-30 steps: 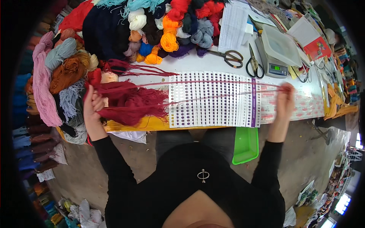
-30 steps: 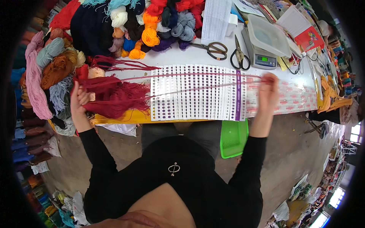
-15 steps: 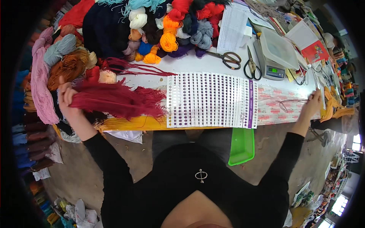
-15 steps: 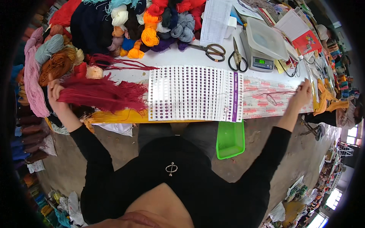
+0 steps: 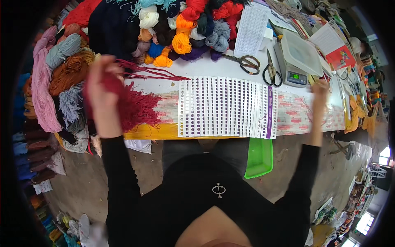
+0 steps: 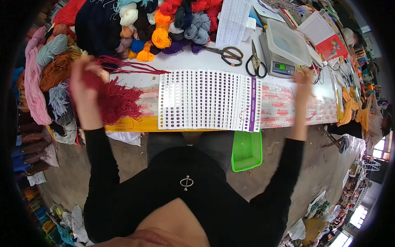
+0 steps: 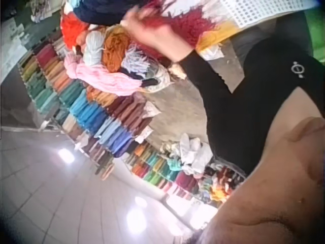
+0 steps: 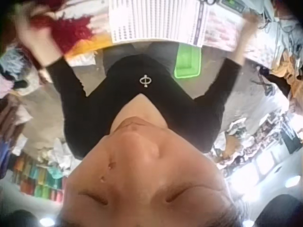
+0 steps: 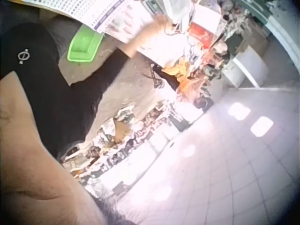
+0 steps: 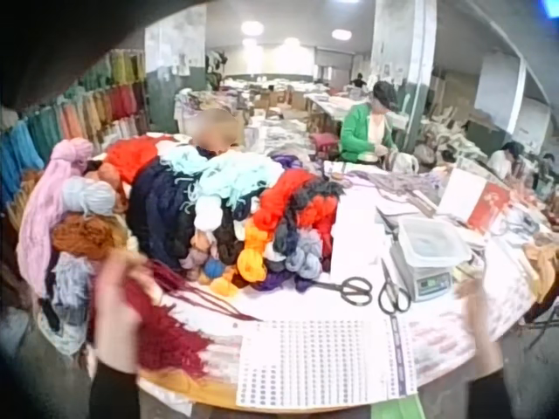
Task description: Organizing and attaching colored yarn strands to a sample identification card in a factory setting.
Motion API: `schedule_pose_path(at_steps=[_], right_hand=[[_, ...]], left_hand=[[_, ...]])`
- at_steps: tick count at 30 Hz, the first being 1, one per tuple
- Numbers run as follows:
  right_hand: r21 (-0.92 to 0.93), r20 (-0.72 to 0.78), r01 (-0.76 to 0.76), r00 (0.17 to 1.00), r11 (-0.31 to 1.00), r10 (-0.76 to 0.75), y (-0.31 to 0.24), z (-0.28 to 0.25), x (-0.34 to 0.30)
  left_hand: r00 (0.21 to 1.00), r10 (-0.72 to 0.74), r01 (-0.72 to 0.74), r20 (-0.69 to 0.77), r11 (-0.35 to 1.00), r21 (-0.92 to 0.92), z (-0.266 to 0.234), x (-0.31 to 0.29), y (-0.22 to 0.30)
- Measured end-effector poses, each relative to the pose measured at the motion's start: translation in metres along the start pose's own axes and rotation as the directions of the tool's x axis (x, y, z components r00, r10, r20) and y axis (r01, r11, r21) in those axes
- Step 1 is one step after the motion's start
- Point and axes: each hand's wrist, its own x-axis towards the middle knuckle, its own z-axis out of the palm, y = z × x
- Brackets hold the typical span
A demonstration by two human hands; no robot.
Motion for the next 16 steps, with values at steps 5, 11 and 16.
schedule_pose_path(at_steps=[5,11,16], right_hand=[[0.259,0.442,-0.174,0.896,0.950,0.044,-0.047,0.230,-0.084],[0.090,0.571,-0.340,0.788,0.936,0.232,-0.069,0.340,-0.109],[-0.154,0.485,-0.263,0.820,0.952,0.305,-0.066,0.347,-0.111]], left_hand=[[0.846,-0.525,0.531,-0.094,0.844,0.066,-0.011,0.007,-0.153],[0.662,-0.741,0.750,-0.111,0.656,0.090,-0.026,0.002,-0.206],[0.604,-0.789,0.784,-0.112,0.563,0.259,-0.034,0.014,-0.219]])
